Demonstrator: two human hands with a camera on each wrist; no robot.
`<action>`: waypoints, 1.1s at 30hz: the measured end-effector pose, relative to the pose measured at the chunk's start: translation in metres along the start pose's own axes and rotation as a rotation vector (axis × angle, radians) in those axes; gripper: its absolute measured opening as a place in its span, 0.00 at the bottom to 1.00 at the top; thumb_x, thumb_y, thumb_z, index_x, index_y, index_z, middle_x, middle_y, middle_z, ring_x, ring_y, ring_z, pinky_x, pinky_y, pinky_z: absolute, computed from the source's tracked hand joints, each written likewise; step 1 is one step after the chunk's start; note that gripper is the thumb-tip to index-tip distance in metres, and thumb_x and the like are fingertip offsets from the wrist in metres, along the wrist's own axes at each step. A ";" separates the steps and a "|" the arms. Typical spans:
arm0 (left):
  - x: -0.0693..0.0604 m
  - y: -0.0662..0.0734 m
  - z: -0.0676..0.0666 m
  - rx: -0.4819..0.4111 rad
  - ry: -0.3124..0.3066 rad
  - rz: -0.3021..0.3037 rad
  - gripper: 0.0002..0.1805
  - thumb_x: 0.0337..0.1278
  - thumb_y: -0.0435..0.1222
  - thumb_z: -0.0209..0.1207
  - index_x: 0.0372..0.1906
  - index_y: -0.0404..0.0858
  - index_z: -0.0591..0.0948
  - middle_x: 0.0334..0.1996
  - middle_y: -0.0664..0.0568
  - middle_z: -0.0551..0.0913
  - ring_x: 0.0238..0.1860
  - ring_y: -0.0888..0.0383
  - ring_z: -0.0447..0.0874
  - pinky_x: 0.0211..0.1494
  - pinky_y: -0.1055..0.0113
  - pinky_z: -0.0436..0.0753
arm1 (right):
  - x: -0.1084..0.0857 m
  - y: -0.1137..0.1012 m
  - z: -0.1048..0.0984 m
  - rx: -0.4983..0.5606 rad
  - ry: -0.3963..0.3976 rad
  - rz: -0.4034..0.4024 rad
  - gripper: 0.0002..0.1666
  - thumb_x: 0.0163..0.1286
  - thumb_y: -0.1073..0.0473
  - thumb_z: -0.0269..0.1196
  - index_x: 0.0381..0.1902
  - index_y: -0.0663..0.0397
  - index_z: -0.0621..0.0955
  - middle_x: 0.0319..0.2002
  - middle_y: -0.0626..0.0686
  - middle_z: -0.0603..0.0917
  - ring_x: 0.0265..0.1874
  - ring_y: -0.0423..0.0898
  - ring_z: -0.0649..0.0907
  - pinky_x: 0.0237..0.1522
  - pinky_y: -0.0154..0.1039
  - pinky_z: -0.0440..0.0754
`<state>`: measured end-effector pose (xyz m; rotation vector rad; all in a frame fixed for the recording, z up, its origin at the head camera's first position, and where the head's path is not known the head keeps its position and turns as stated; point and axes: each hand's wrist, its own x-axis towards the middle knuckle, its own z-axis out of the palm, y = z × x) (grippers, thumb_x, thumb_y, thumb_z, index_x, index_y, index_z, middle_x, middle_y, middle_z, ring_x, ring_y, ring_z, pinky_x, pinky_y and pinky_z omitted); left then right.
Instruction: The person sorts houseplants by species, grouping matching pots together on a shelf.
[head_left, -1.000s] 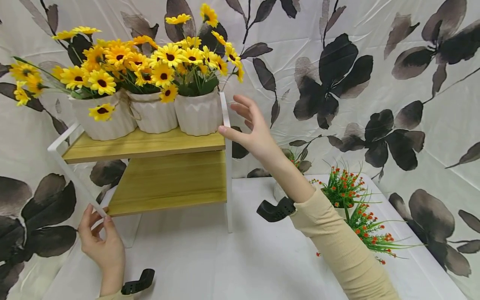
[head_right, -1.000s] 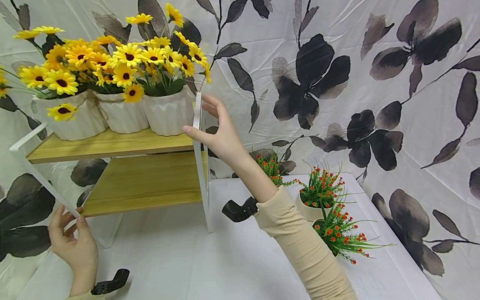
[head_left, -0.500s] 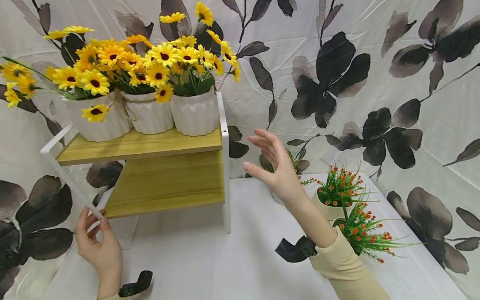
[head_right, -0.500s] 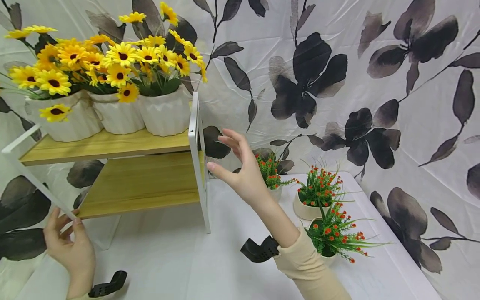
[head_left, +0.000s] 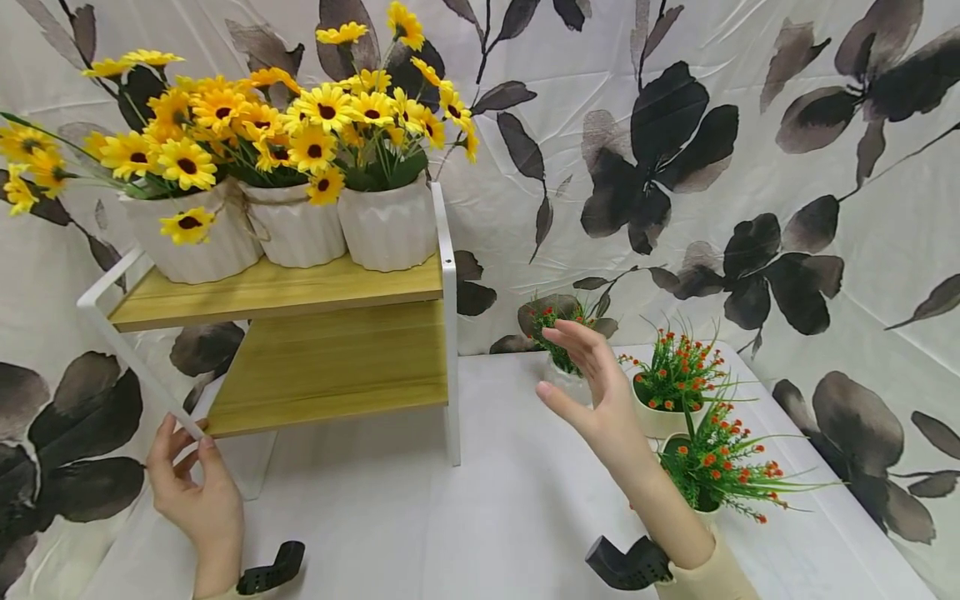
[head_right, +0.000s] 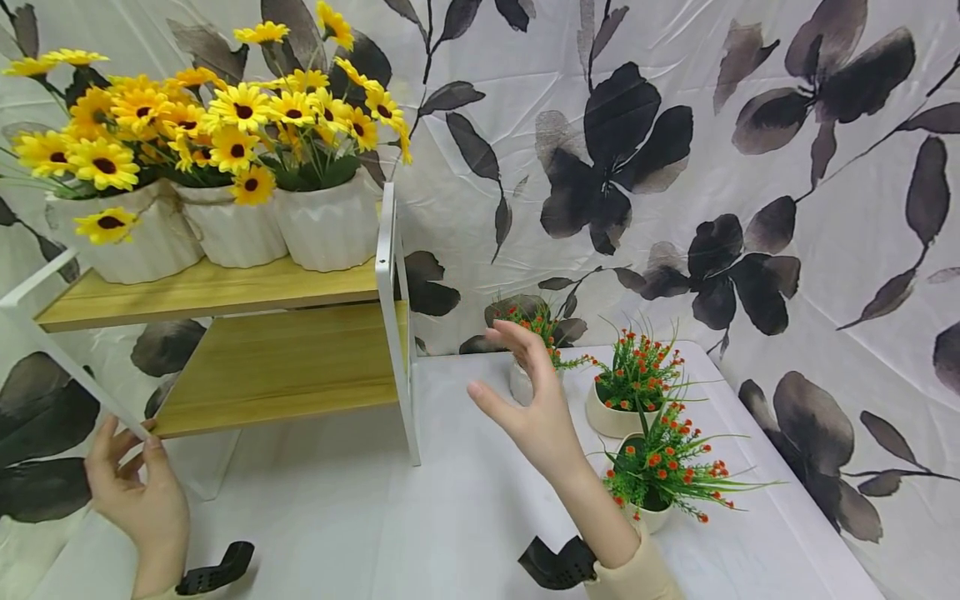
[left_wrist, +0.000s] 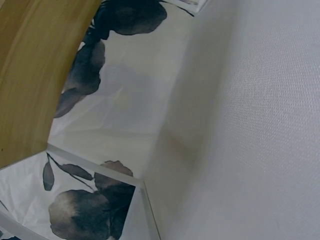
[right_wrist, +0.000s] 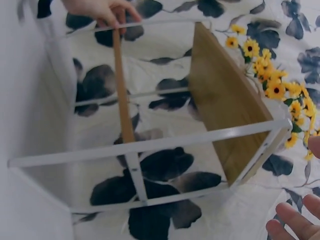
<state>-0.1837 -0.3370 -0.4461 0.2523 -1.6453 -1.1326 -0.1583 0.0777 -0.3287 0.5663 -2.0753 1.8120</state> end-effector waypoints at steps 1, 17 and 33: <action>0.000 0.000 0.000 -0.001 0.000 0.000 0.23 0.64 0.26 0.52 0.64 0.35 0.71 0.44 0.78 0.73 0.51 0.75 0.72 0.50 0.78 0.68 | -0.004 0.002 -0.002 -0.003 0.011 0.001 0.38 0.62 0.70 0.63 0.68 0.51 0.65 0.64 0.55 0.73 0.67 0.38 0.69 0.70 0.32 0.59; 0.000 0.002 0.001 0.012 0.015 -0.028 0.23 0.64 0.26 0.53 0.64 0.35 0.71 0.44 0.78 0.73 0.51 0.75 0.72 0.51 0.77 0.69 | -0.067 0.039 -0.037 -0.040 0.129 0.022 0.33 0.61 0.76 0.60 0.65 0.63 0.67 0.58 0.47 0.78 0.63 0.35 0.73 0.65 0.23 0.63; -0.003 0.015 0.002 -0.012 0.021 -0.058 0.23 0.65 0.27 0.52 0.64 0.35 0.70 0.44 0.77 0.73 0.51 0.75 0.73 0.51 0.76 0.68 | -0.137 0.035 -0.062 -0.090 0.051 -0.064 0.33 0.55 0.85 0.57 0.61 0.76 0.67 0.59 0.47 0.78 0.61 0.36 0.76 0.62 0.24 0.68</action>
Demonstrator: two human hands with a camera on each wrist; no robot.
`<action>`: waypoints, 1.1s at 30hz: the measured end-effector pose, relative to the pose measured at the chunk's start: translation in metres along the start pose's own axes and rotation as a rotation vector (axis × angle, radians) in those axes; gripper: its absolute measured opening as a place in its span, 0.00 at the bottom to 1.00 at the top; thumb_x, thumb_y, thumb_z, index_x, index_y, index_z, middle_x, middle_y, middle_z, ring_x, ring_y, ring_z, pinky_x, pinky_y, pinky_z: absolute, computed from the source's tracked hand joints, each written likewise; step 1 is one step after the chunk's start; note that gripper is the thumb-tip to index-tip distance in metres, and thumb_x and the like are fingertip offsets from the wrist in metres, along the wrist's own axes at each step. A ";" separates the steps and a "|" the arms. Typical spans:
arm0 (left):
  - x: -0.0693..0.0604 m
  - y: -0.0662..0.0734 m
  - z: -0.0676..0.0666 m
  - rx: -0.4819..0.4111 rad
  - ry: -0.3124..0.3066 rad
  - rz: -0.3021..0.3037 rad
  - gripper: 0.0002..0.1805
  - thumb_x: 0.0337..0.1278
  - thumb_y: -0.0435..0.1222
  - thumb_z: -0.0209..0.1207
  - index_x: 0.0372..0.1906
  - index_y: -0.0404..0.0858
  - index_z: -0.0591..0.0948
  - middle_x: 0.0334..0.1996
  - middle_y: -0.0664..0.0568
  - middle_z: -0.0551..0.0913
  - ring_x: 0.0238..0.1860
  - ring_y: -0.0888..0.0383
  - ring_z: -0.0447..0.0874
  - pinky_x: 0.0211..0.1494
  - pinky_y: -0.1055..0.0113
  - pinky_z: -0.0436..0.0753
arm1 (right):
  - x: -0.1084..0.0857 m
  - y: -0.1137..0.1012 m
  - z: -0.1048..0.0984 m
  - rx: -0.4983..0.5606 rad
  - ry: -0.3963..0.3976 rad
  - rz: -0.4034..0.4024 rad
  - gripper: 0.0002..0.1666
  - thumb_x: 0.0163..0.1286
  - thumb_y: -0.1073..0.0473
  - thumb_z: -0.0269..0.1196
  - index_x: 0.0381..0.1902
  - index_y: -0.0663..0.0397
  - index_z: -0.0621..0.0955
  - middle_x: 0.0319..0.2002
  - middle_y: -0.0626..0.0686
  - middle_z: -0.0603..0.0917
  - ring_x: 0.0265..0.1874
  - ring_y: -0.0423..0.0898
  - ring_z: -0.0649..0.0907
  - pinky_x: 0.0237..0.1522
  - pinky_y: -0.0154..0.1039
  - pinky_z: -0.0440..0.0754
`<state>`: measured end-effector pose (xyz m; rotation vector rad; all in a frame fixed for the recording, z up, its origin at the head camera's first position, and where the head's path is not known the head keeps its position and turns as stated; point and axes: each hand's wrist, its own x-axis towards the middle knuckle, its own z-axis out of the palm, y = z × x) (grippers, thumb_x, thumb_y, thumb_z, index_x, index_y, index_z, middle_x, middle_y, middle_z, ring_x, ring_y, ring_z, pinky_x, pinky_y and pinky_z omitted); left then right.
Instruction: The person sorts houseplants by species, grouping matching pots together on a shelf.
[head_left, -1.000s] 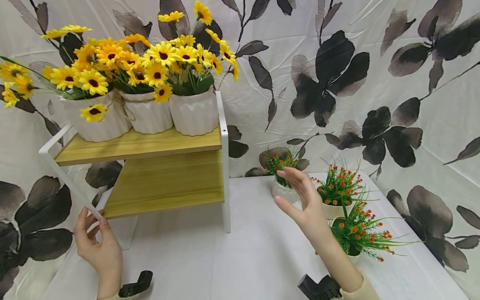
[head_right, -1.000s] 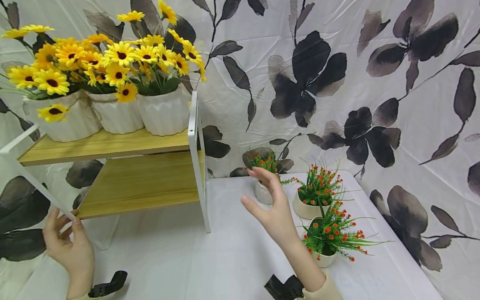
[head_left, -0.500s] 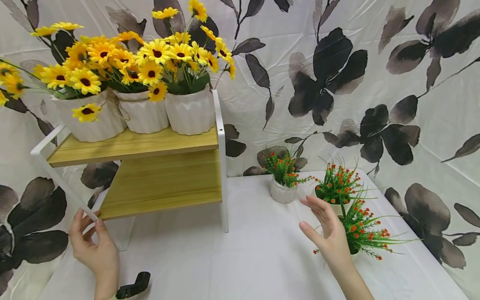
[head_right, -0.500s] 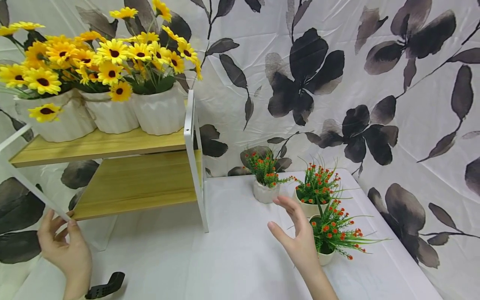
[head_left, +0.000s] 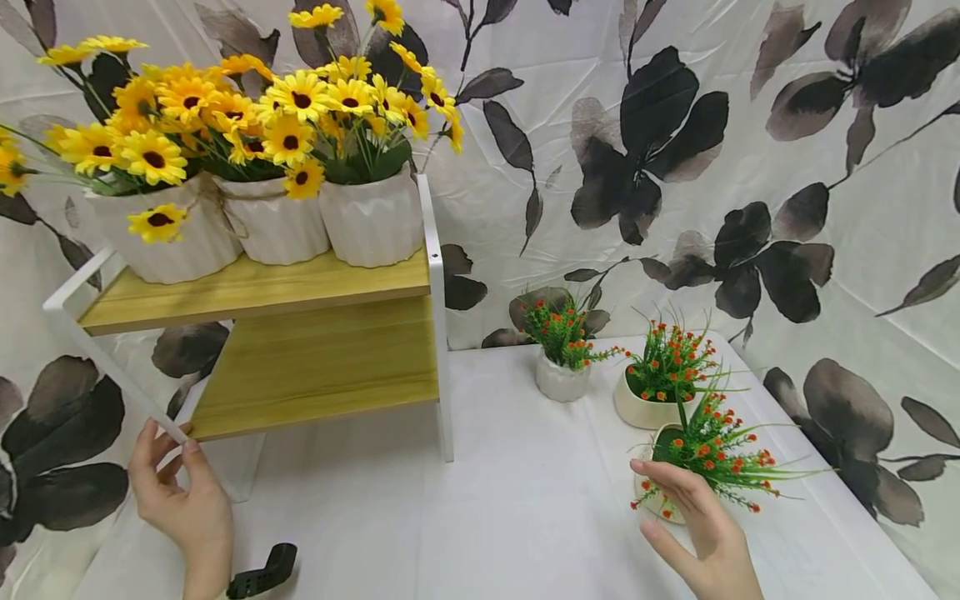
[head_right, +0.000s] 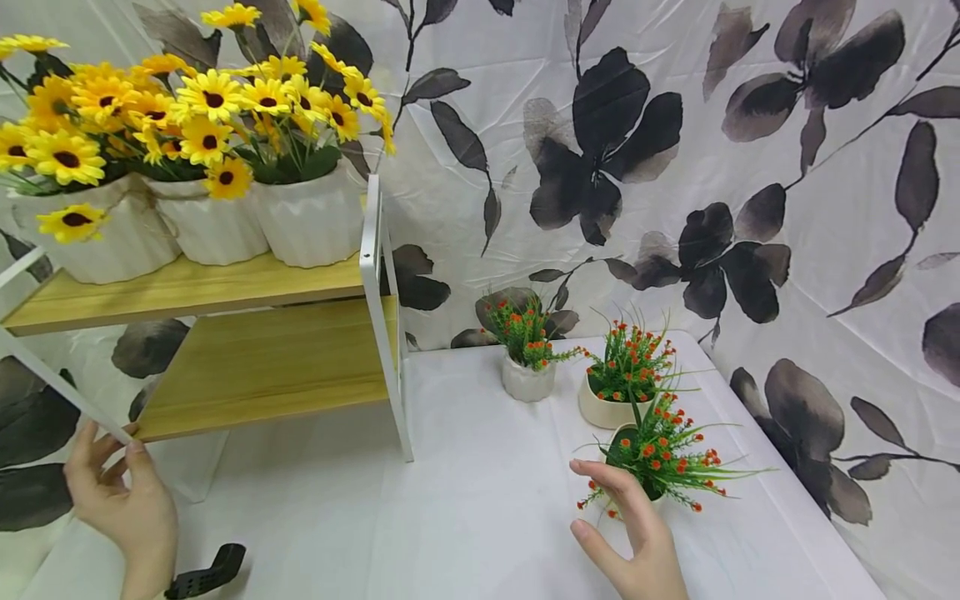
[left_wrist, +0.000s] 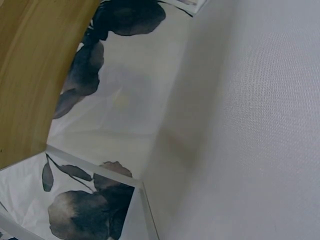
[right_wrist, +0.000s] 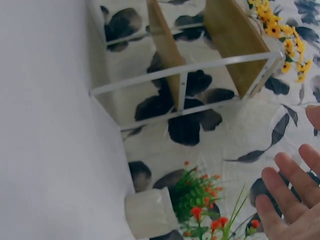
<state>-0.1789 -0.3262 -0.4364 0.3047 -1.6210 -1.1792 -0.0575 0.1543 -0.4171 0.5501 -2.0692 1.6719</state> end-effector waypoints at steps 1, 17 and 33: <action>0.000 0.001 0.000 -0.001 -0.001 0.000 0.22 0.65 0.27 0.52 0.64 0.35 0.70 0.44 0.77 0.73 0.51 0.75 0.73 0.51 0.76 0.68 | -0.004 0.001 -0.002 0.008 -0.003 -0.006 0.34 0.54 0.86 0.57 0.61 0.77 0.66 0.59 0.48 0.78 0.61 0.36 0.76 0.62 0.24 0.68; 0.004 -0.014 -0.002 -0.005 0.007 0.007 0.23 0.64 0.27 0.53 0.64 0.35 0.71 0.44 0.77 0.73 0.51 0.73 0.74 0.51 0.76 0.69 | -0.061 0.029 -0.028 -0.424 0.122 0.291 0.20 0.62 0.73 0.62 0.53 0.63 0.76 0.46 0.35 0.82 0.48 0.24 0.80 0.51 0.19 0.73; 0.000 0.002 0.001 -0.019 0.012 0.021 0.22 0.64 0.25 0.52 0.63 0.33 0.71 0.44 0.77 0.73 0.51 0.74 0.73 0.50 0.76 0.68 | -0.079 0.083 -0.056 -0.516 0.211 0.661 0.29 0.64 0.53 0.66 0.60 0.57 0.72 0.43 0.23 0.74 0.43 0.16 0.74 0.44 0.18 0.74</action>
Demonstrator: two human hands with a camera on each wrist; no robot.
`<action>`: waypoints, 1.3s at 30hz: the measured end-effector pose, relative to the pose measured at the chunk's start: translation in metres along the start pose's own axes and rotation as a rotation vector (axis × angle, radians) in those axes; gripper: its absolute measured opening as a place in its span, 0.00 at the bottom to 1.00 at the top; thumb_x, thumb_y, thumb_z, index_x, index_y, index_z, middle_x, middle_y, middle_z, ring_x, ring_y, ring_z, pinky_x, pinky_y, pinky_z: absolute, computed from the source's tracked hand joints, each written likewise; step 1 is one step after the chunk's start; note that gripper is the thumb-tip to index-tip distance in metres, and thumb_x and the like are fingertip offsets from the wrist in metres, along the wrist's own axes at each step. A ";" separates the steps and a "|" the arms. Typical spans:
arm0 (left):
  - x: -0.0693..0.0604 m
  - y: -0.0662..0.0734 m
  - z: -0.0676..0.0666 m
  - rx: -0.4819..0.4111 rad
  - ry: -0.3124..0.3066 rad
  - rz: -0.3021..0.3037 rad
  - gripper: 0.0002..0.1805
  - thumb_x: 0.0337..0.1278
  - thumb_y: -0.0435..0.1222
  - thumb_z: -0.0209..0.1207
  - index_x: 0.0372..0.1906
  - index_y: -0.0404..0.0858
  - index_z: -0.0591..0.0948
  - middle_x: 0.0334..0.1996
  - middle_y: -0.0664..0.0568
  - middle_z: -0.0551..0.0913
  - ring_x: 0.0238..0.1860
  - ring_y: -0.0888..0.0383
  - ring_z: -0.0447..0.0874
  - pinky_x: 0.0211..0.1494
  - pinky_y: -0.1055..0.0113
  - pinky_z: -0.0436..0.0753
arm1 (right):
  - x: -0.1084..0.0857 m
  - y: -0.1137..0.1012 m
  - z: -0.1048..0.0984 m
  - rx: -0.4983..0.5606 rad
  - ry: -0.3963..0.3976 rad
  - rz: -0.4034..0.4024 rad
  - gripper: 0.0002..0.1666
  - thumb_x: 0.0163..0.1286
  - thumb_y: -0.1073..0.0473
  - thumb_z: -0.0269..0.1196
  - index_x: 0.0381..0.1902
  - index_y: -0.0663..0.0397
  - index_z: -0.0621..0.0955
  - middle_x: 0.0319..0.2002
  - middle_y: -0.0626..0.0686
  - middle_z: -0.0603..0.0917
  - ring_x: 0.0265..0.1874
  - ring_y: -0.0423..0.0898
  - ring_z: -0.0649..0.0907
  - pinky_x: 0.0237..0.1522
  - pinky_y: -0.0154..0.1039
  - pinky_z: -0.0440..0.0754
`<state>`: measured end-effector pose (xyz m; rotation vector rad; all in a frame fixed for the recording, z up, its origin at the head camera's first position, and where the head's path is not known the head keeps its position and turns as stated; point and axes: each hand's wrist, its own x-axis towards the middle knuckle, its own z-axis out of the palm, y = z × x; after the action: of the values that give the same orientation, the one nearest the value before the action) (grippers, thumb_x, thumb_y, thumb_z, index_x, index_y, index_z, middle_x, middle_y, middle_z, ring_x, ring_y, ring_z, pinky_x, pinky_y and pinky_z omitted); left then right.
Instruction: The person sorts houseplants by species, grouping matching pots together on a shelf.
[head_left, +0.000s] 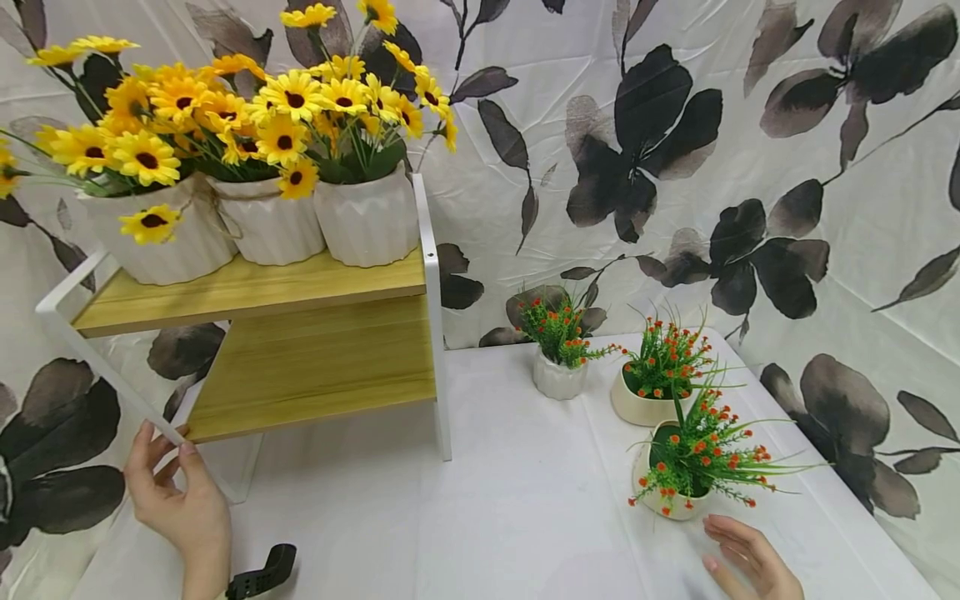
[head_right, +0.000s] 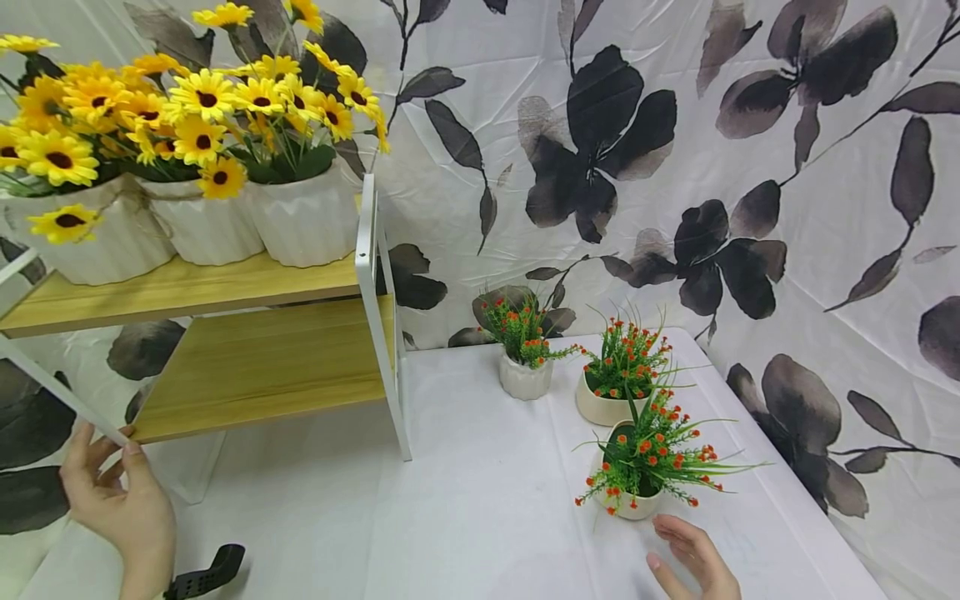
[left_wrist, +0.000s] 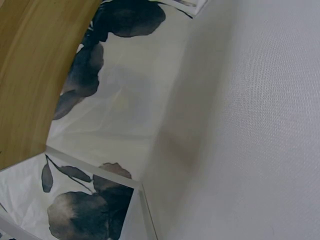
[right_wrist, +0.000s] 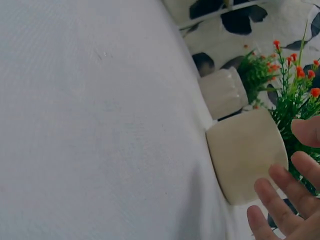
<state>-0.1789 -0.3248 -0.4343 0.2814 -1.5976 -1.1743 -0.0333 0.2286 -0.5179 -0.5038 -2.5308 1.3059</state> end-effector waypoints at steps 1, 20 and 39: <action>0.000 0.000 0.000 0.001 -0.001 -0.001 0.22 0.64 0.26 0.52 0.63 0.33 0.71 0.44 0.76 0.73 0.51 0.74 0.73 0.50 0.76 0.68 | 0.003 0.002 -0.001 -0.007 -0.011 0.026 0.32 0.63 0.51 0.66 0.61 0.57 0.71 0.43 0.21 0.72 0.42 0.15 0.73 0.44 0.21 0.75; 0.001 -0.011 0.001 -0.001 -0.006 -0.009 0.22 0.64 0.26 0.53 0.63 0.33 0.71 0.44 0.76 0.73 0.51 0.73 0.73 0.50 0.76 0.68 | 0.038 -0.028 -0.008 0.132 -0.245 0.258 0.64 0.64 0.52 0.66 0.74 0.64 0.32 0.71 0.76 0.49 0.70 0.70 0.55 0.67 0.62 0.61; 0.000 -0.002 0.001 0.007 -0.012 -0.002 0.22 0.64 0.26 0.52 0.63 0.33 0.71 0.44 0.77 0.72 0.51 0.74 0.73 0.50 0.77 0.68 | 0.057 -0.030 0.016 0.141 -0.114 0.165 0.57 0.60 0.63 0.64 0.74 0.62 0.40 0.70 0.73 0.54 0.67 0.68 0.63 0.51 0.26 0.72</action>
<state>-0.1802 -0.3256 -0.4358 0.2807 -1.6129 -1.1740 -0.0964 0.2241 -0.4983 -0.6353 -2.5078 1.6017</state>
